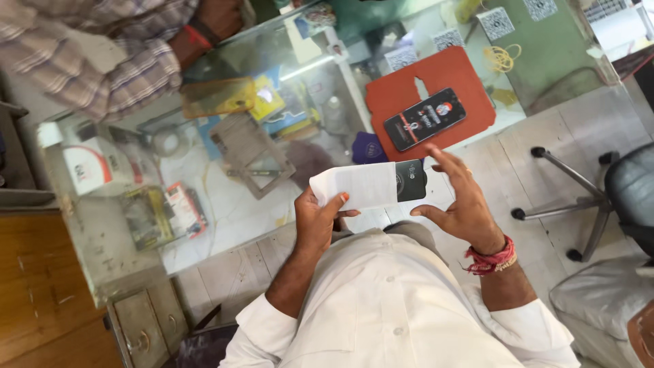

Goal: The person retrieves small boxes from a shelf, places them on a glass counter, and arranges them. They handle several boxes and a smartphone, moving items between the shelf and the counter.

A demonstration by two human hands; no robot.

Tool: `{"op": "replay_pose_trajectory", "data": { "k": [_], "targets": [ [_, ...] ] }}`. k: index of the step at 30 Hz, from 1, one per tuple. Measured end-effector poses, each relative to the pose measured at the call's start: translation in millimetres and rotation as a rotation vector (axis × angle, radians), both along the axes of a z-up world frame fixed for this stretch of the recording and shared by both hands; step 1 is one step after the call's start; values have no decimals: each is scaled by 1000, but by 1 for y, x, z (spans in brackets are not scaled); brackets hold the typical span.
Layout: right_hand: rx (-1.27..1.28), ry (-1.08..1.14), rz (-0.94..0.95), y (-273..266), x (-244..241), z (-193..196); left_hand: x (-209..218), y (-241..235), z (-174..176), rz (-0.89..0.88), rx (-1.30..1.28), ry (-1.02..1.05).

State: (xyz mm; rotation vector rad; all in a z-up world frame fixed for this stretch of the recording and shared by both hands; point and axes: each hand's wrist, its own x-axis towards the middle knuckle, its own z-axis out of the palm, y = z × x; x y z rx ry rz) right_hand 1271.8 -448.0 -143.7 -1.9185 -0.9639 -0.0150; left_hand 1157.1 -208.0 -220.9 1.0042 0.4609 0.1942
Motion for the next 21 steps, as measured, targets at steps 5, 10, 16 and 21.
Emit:
{"op": "replay_pose_trajectory", "data": {
  "k": [5,10,16,21],
  "targets": [
    [-214,-67,3,-15,36,-10,35,-17,-18,-70,-24,34],
    [-169,-19,73,-52,103,-28,52,-25,-36,294,378,53],
    [-275,11,215,-69,199,-40,29,-14,2,530,837,-121],
    [-306,-118,399,-49,228,-55,58,-44,8,230,1330,177]
  ]
}}
